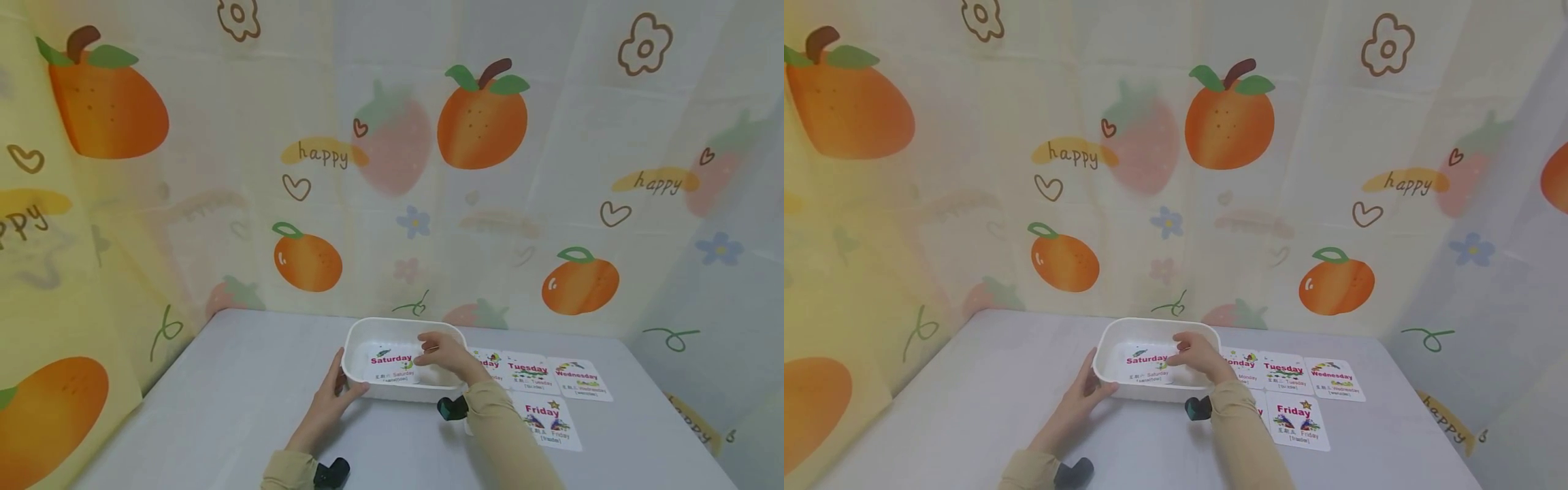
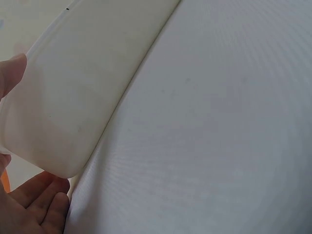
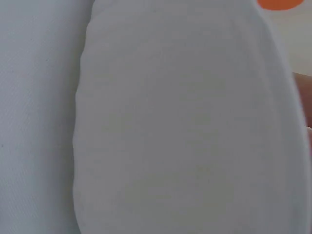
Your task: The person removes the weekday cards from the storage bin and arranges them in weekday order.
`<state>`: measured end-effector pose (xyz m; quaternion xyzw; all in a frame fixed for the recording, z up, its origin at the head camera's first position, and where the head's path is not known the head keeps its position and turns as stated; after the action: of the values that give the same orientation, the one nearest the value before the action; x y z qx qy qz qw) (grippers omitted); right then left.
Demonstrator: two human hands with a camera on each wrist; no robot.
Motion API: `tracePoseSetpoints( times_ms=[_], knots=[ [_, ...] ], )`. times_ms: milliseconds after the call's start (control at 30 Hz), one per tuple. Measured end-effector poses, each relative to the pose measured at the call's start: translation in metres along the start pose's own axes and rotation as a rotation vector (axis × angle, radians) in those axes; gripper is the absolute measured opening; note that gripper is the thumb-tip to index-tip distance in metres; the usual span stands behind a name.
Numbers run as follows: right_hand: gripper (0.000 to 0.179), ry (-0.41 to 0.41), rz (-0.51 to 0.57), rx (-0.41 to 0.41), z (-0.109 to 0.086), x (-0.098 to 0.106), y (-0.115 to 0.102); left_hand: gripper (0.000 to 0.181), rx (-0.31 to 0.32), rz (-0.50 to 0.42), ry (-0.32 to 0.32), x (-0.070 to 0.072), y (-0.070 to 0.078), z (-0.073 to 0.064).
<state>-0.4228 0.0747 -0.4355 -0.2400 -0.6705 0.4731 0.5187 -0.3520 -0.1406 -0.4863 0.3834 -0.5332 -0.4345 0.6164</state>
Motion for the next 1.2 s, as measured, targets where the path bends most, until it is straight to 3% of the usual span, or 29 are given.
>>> tracePoseSetpoints(
  times_ms=[300,833,1000,1200],
  knots=[
    [0.069,-0.062,-0.037,-0.051,0.009,-0.014,0.016,0.090,0.002,0.001,0.001,0.000,0.000,-0.001],
    [0.074,-0.010,-0.134,-0.118,0.024,-0.025,0.030,0.091,0.007,0.020,0.004,0.002,-0.002,0.000],
    [0.072,0.011,-0.220,-0.154,0.023,-0.027,0.029,0.090,0.006,0.012,0.002,0.002,-0.001,0.000],
    [0.074,-0.003,-0.406,-0.173,0.022,-0.029,0.026,0.090,-0.006,0.004,-0.013,0.001,-0.001,0.001]
  ],
)
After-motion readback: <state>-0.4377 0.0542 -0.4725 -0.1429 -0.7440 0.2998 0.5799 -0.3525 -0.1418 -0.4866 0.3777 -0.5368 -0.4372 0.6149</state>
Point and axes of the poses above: each hand's wrist, its own z-axis towards the middle knuckle, its own x-axis out of the back of the hand, y = z × x, the point moved 9 cm from there along z, towards the middle knuckle, and after that the axes turned 1 degree about z, right-handed, at the moved point
